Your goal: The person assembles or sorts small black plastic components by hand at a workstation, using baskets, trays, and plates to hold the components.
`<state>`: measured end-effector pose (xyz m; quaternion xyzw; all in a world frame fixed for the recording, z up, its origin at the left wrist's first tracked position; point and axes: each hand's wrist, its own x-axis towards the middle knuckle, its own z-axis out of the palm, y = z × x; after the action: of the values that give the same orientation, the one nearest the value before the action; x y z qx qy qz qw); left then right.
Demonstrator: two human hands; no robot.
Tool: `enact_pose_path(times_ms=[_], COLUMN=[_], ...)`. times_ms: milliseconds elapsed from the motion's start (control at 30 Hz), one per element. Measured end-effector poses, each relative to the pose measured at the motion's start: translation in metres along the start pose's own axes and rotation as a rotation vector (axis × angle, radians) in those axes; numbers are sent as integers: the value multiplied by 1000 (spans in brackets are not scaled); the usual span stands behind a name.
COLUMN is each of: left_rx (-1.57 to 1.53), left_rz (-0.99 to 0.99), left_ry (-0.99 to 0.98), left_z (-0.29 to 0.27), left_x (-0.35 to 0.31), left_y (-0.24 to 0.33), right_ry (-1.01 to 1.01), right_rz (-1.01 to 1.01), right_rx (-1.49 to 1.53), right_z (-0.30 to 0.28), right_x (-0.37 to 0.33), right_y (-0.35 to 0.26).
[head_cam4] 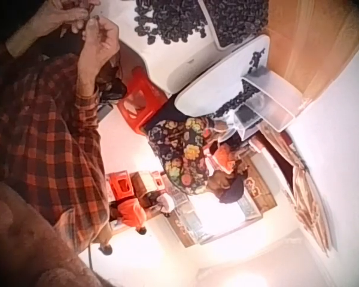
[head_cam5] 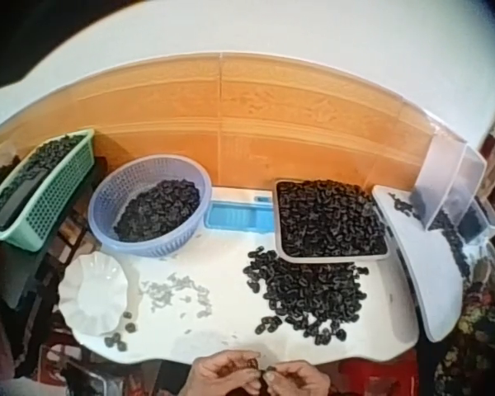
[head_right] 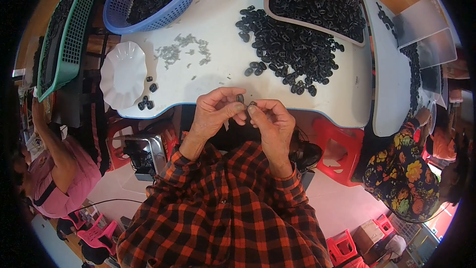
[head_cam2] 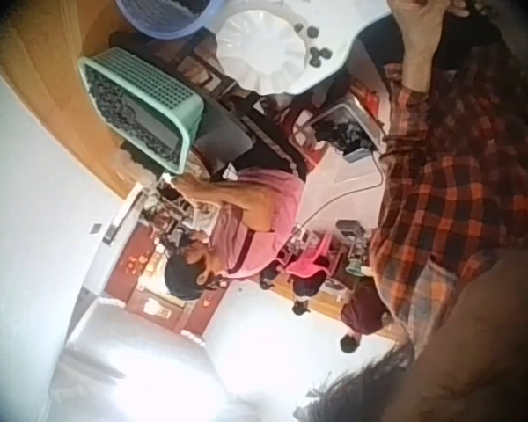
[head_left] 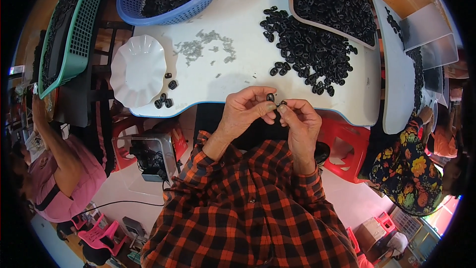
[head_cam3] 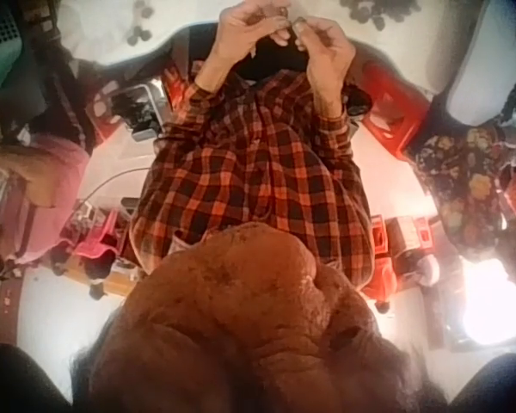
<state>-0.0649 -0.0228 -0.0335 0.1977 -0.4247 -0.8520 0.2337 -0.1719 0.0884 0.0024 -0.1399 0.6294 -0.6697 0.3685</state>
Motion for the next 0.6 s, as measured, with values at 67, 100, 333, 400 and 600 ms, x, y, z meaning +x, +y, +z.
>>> enact_pose_path(times_ms=[67,100,333,400,600], left_rx=[34,33,31,41,66], left_rz=[6,6,24,38,33], left_ry=[17,17,-3,-12,-25], left_z=[2,3,-1,-1,0], left_x=[0,0,1,1,1], left_y=[0,-1,-3,-3,-4], right_ry=[0,1,4,-3,-14], right_rz=[-5,-4,7,2,9], right_rx=[6,21,2,1,-8], right_z=[-1,-1,1,-1,0], right_x=[0,1,1,1,1], right_y=[1,1,-1,0,-2])
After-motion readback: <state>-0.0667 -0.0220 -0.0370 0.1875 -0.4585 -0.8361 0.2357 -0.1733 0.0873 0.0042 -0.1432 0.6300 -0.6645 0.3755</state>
